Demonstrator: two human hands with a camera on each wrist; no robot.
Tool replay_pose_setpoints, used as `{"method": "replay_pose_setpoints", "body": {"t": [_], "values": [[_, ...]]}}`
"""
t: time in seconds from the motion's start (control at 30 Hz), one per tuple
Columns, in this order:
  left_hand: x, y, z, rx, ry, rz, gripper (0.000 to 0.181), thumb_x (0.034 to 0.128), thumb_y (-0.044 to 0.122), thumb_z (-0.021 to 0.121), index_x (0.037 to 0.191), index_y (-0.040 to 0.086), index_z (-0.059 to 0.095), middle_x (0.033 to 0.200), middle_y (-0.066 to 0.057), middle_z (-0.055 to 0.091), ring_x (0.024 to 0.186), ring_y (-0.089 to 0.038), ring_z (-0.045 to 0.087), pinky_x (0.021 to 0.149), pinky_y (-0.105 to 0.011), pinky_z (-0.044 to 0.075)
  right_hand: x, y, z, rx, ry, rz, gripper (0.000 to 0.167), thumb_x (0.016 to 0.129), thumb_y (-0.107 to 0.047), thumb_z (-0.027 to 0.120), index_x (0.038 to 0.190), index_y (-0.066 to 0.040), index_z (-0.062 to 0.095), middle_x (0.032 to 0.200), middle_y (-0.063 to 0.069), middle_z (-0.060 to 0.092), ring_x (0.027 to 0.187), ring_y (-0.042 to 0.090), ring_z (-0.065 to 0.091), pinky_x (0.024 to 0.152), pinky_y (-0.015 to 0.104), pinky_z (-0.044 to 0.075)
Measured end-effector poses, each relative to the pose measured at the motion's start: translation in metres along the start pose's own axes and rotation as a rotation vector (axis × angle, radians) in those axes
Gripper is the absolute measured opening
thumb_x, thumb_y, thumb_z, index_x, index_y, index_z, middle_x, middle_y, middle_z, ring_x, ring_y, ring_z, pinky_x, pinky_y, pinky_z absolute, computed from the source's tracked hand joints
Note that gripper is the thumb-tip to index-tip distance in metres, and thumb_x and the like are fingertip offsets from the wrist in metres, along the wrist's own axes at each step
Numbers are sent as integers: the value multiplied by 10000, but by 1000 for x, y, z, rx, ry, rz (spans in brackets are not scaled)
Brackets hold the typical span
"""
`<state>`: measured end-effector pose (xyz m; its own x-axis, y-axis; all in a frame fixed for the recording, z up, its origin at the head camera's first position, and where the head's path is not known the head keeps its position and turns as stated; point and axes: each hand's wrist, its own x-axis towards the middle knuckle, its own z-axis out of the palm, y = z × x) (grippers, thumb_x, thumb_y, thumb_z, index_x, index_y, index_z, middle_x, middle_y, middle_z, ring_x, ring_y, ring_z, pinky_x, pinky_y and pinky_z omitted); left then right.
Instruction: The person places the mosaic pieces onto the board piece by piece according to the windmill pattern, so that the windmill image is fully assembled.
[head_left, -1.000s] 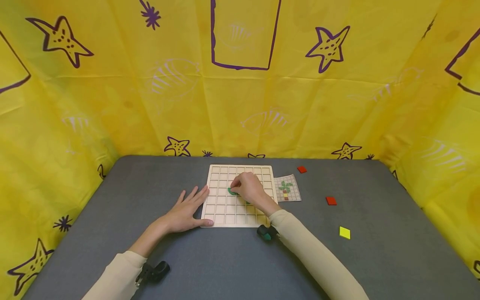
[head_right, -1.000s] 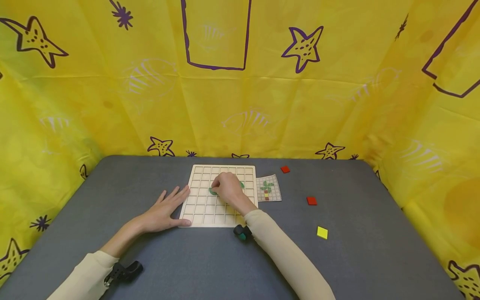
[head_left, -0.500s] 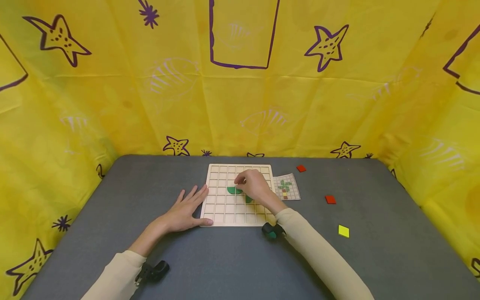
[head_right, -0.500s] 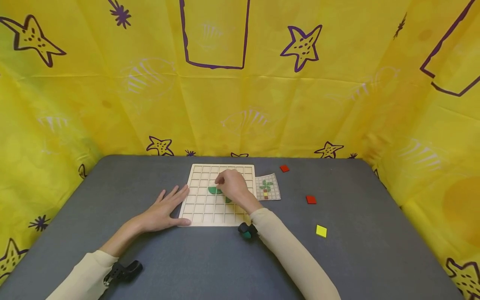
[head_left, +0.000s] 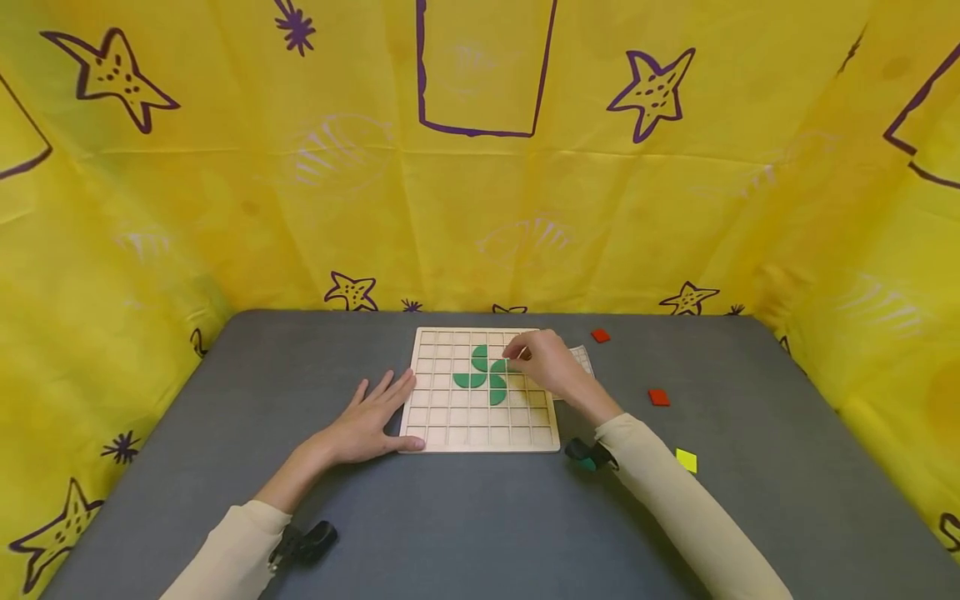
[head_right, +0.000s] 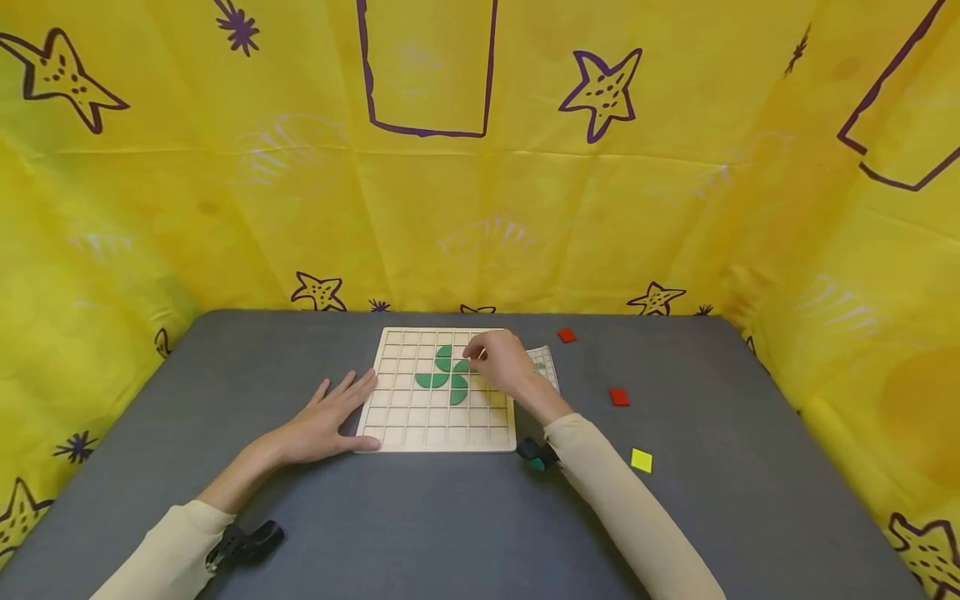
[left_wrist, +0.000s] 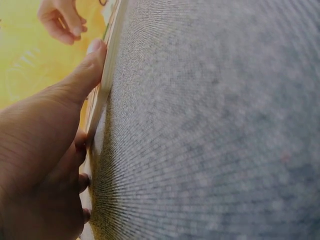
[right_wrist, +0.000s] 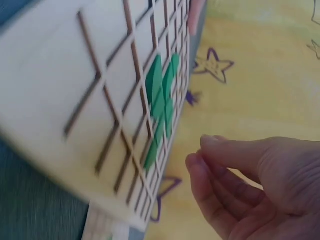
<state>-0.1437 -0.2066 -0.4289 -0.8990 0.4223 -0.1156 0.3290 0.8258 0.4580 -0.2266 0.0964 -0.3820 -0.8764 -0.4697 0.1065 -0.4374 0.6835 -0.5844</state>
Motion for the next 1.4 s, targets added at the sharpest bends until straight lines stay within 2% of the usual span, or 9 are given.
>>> {"method": "replay_pose_setpoints", "body": {"t": [0.23,0.63,0.83,1.17,1.4], "values": [[0,4,-4,7,-9,2,1059,827,620,667,1566,45,172,1635,-109,135,1486,-406,49,1128,-641,-43,-16,22,-25,-29,-5,6,131,892,-63,708,1011,-33,753,937,48,717,829,199,646,763,362,544],[-1,4,-4,11,-9,-2,1060,825,624,667,1565,42,179,1633,-115,140,1484,-410,56,1128,-645,-35,-47,67,-49,-98,-8,-19,148,874,-50,723,1013,-4,741,923,66,718,823,208,664,771,410,558],[-1,3,-3,10,-7,-2,1057,825,613,675,1564,43,180,1634,-109,140,1486,-406,57,1129,-642,-34,-61,91,-61,-131,-11,10,153,868,-37,723,1014,5,734,942,92,718,845,240,666,781,436,551],[-1,4,0,6,-5,5,1058,825,618,672,1566,50,175,1634,-102,139,1487,-398,56,1132,-638,-30,-92,114,-84,-164,-17,17,179,859,-21,726,1030,32,722,940,112,722,826,252,675,730,423,558],[-1,3,-1,2,3,4,1056,824,608,680,1565,46,178,1633,-106,142,1486,-401,57,1130,-639,-35,-110,128,-100,-143,-18,54,224,839,-31,746,1047,48,716,958,151,722,849,307,681,762,476,553]]}}
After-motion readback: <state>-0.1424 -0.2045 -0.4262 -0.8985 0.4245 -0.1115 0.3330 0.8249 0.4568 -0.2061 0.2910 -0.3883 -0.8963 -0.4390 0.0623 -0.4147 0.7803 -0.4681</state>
